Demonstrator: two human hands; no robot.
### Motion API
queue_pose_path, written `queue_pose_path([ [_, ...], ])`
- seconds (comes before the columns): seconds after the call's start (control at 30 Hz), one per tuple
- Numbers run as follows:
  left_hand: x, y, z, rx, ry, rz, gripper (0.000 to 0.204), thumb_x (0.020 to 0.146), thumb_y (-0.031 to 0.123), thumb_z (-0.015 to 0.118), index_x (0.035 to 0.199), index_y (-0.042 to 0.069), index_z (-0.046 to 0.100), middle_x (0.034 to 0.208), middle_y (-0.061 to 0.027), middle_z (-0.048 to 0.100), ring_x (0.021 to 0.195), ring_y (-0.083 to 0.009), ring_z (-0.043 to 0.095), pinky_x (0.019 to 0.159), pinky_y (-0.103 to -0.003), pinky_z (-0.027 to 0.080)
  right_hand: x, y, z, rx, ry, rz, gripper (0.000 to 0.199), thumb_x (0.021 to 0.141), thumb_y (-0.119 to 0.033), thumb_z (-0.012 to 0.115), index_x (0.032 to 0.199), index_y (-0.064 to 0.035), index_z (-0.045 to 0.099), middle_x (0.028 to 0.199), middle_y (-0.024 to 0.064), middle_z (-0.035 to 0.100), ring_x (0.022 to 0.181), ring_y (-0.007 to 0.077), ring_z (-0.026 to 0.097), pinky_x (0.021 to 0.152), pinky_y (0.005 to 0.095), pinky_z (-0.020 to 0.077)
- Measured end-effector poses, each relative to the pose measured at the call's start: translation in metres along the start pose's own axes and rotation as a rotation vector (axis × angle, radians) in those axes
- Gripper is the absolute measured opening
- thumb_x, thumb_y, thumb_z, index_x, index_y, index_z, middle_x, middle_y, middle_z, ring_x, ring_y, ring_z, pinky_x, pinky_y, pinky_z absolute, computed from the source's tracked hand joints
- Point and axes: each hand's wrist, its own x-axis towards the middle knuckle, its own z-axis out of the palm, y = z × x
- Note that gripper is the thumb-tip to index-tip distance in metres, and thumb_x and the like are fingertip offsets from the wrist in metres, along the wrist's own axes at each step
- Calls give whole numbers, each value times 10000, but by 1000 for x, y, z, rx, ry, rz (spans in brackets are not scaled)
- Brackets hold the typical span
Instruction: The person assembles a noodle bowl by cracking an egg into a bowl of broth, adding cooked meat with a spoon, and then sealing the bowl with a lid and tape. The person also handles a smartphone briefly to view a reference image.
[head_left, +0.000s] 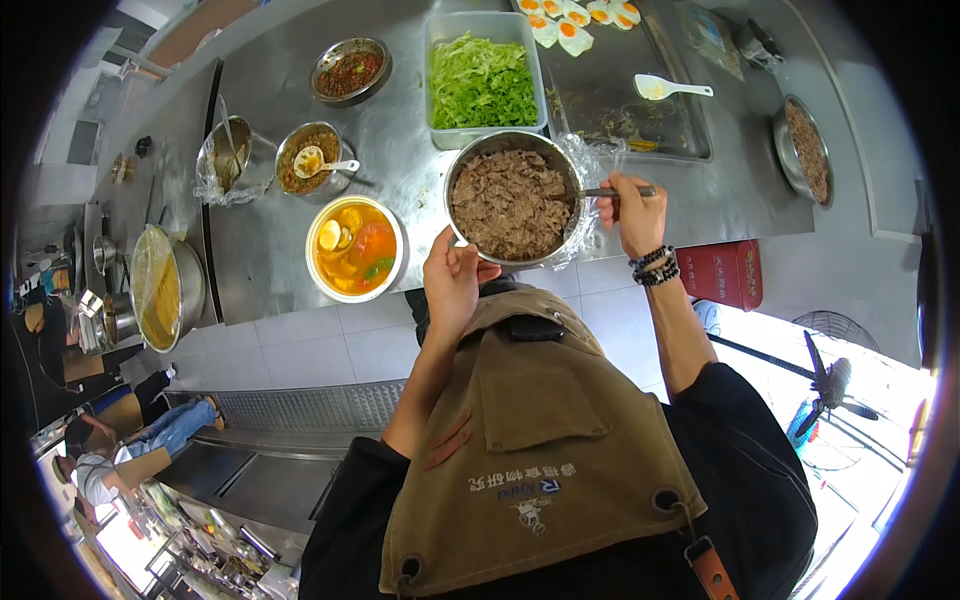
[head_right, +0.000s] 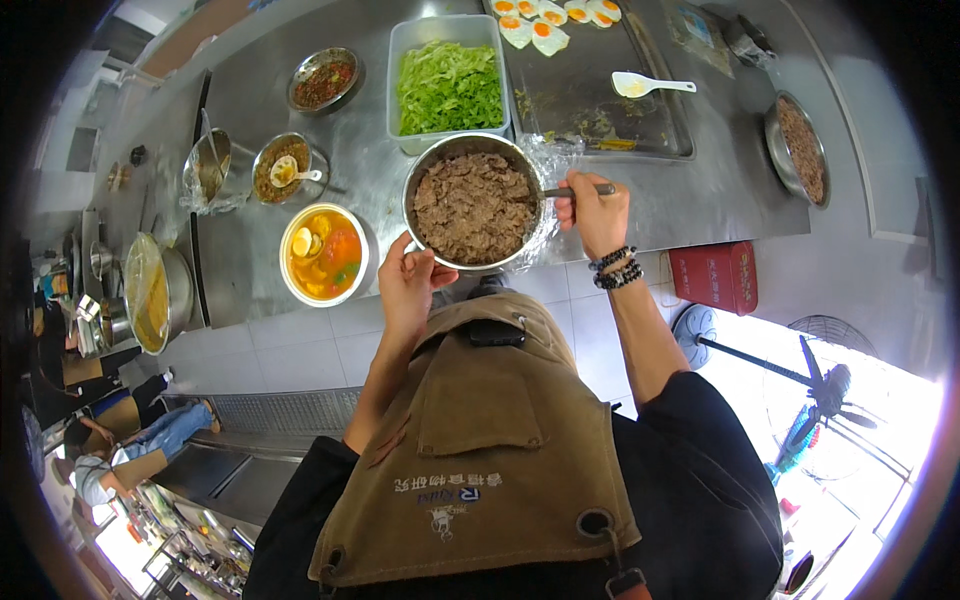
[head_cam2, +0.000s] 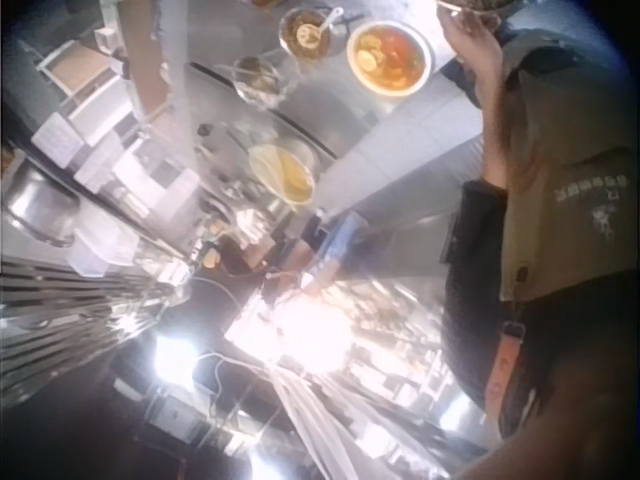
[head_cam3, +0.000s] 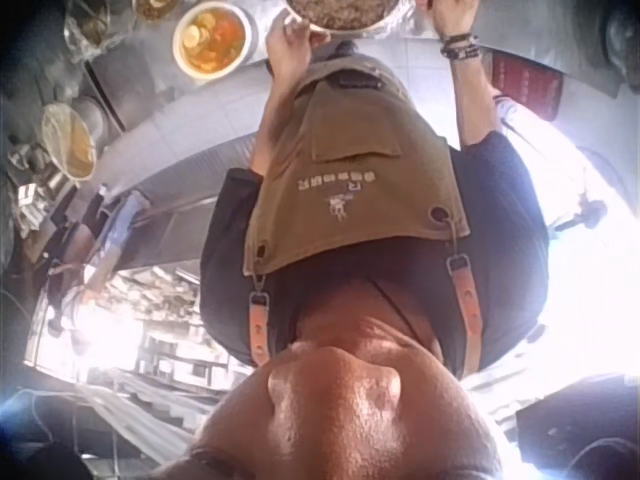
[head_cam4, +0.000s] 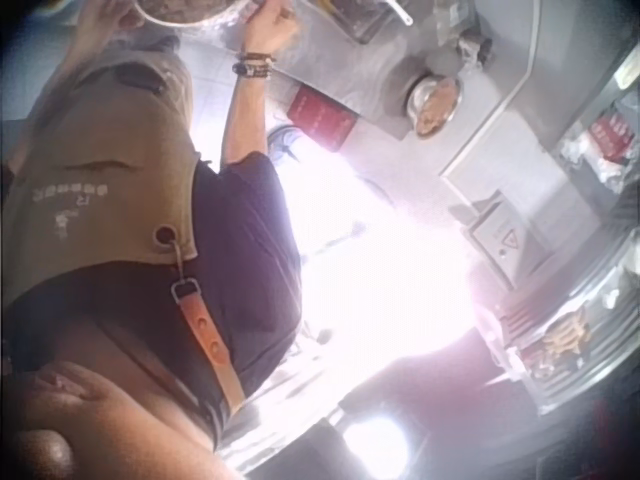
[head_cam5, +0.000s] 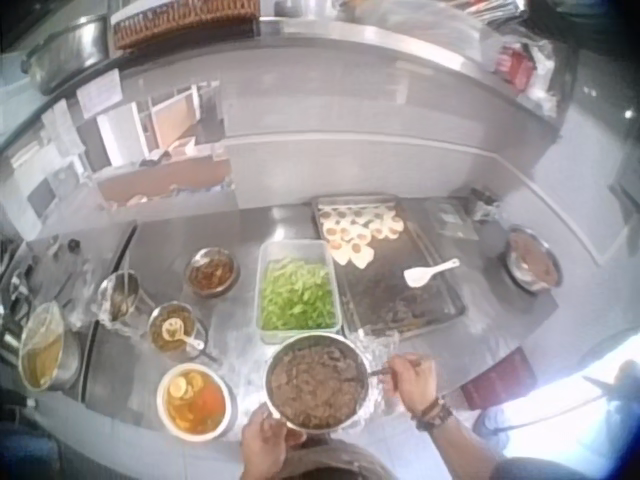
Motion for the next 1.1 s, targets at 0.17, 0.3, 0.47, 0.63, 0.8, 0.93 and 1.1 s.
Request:
queue_pose_path([
  [0.17,4,-5,-3,-523,-88,-60,469,1011,29,468,1442,-47,299,870,-105,644,736,-203,690,673,-316,614,16,19,-10,78,11,91,256,947,-199,617,889,48,653,641,88,637,482,108,564,421,233,450],
  [0.3,3,-6,-5,-72,-46,33,496,1011,98,505,1429,-74,300,853,-146,645,685,-209,694,649,-317,607,18,26,-9,82,39,96,256,938,-189,617,899,62,643,648,105,638,483,120,566,425,244,467],
  [0.47,4,-3,-7,-110,-62,8,436,998,47,461,1402,-66,342,811,-127,626,677,-209,686,640,-317,609,22,25,-8,100,82,124,266,935,-191,626,899,73,638,656,121,648,483,135,582,413,252,474],
  [0.63,4,-8,-8,-97,-14,-12,452,987,-1,481,1398,-73,309,862,-130,621,723,-203,694,661,-305,617,29,35,-25,183,-23,131,257,942,-184,614,902,68,639,657,123,651,479,139,581,418,257,468],
  [0.8,7,-21,-8,-368,-161,-58,384,948,60,500,1306,-46,410,851,-157,618,648,-206,679,588,-327,588,44,63,-52,242,-2,291,192,974,-167,564,1023,-4,652,784,53,652,611,119,585,538,226,473],
  [0.93,-5,-29,21,-29,4,89,359,908,-53,500,1262,-33,440,695,-123,624,557,-213,660,489,-349,537,42,69,-83,157,6,184,315,992,-295,583,1114,-10,636,830,9,632,684,56,549,597,183,443],
  [1.1,-2,-37,28,8,-3,27,394,965,-24,433,1355,-15,379,726,-106,587,557,-167,647,488,-312,547,28,57,-87,136,-40,141,362,980,-355,602,1099,-13,615,780,2,601,633,39,504,550,171,380],
])
